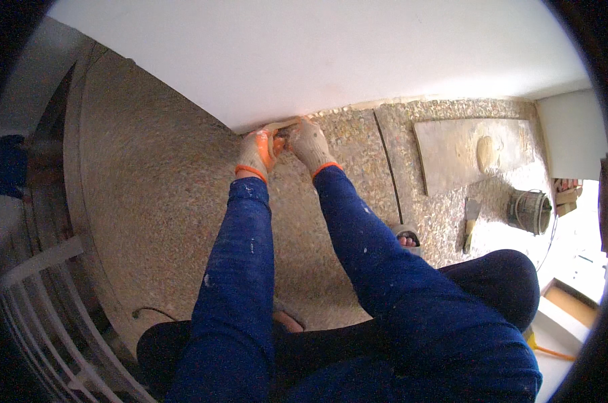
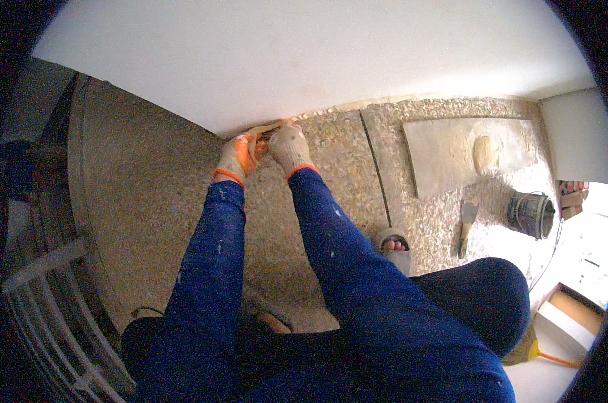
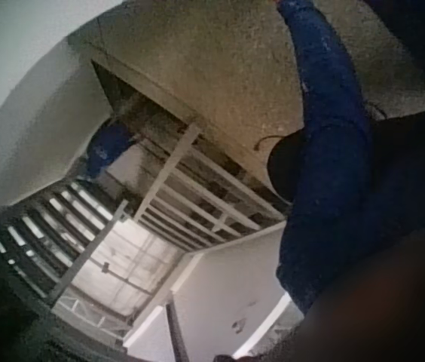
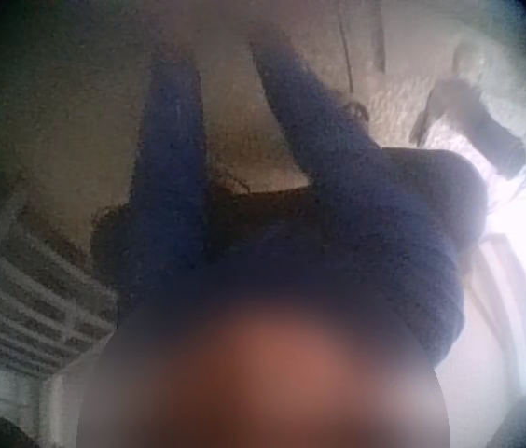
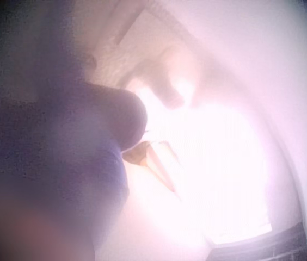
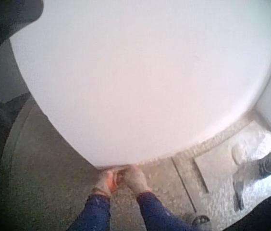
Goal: The person kneels on a tiled floor and applies grout into the joints between tiles using a small trowel and gloved hands. They repeatedly scoop grout from a bucket, press it into the seams, and smooth the surface along the grout lines.
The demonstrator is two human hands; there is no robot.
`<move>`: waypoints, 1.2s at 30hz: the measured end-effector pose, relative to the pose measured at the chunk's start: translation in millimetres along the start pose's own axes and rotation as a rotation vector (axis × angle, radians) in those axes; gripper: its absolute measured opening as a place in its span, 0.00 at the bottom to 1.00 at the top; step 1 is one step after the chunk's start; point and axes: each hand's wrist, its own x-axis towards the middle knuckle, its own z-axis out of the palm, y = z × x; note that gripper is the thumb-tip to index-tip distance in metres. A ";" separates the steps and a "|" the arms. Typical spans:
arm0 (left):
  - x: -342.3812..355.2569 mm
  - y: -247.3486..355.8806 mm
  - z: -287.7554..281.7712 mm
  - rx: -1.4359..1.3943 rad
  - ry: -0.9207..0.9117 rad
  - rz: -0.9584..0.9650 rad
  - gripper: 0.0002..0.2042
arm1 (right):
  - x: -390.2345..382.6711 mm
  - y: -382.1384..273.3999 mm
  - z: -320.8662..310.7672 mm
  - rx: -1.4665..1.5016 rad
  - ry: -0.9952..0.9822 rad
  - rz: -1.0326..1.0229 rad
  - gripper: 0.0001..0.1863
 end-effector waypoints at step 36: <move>-9.1 3.7 -58.6 0.922 0.036 0.453 0.13 | -32.1 -44.4 23.2 -0.047 -0.137 0.108 0.30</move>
